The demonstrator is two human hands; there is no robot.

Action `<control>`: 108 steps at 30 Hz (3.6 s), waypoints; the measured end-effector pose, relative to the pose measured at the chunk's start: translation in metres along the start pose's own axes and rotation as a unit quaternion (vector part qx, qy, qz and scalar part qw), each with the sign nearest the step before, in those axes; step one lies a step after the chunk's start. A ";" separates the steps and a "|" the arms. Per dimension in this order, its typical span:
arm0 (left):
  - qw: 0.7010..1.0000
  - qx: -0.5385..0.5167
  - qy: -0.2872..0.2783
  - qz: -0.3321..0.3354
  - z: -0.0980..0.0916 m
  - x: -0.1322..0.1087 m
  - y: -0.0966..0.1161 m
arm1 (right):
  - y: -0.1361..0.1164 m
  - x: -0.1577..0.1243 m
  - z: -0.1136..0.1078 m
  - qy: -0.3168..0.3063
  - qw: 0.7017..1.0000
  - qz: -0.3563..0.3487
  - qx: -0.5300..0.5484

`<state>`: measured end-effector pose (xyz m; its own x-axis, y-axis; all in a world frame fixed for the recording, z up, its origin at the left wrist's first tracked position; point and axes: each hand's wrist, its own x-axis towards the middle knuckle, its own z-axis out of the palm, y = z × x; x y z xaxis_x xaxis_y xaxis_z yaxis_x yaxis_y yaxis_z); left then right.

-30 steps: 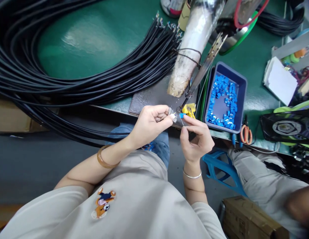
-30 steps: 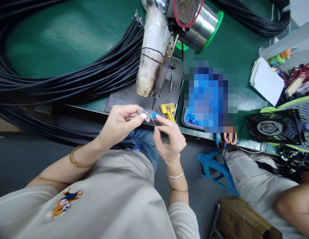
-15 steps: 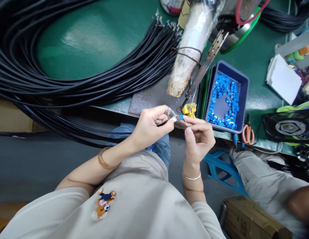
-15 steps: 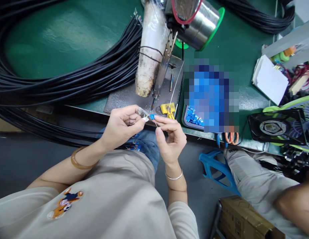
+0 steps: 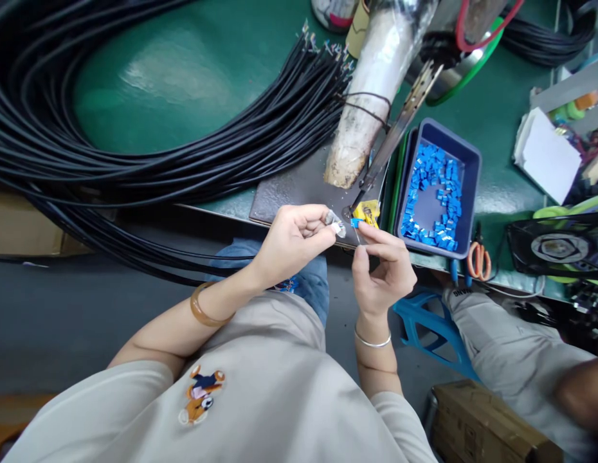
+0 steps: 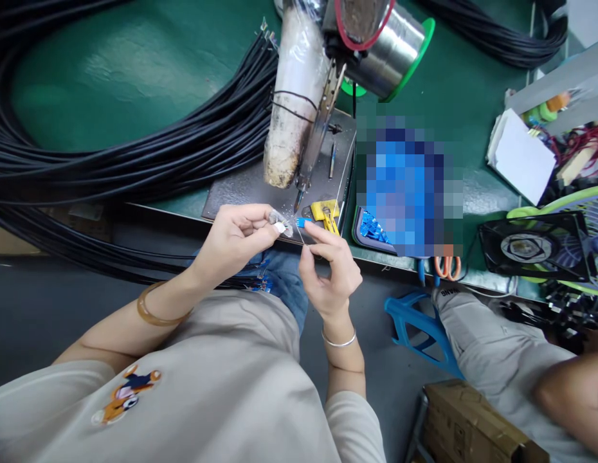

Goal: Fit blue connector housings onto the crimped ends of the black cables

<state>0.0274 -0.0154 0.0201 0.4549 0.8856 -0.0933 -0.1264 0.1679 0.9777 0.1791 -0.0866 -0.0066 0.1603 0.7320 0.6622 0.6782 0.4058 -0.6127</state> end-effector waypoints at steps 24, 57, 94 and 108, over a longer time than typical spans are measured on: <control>1.000 -0.009 0.001 0.004 0.000 0.020 0.002 | 0.009 0.024 -0.009 -0.069 0.982 -0.138 -0.105; 0.998 0.055 -0.017 0.027 -0.004 0.018 -0.001 | 0.002 0.028 -0.011 -0.075 0.981 -0.144 -0.106; 0.996 0.079 -0.030 0.036 -0.002 0.019 0.004 | -0.002 0.028 -0.010 -0.082 0.988 -0.082 -0.102; 0.991 0.103 -0.018 0.079 -0.003 0.016 0.006 | -0.008 0.029 -0.007 -0.065 0.988 -0.078 -0.117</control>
<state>0.0311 0.0008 0.0238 0.4754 0.8773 0.0665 -0.0168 -0.0665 0.9976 0.1830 -0.0722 0.0201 -0.0421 0.7405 0.6708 0.8367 0.3930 -0.3813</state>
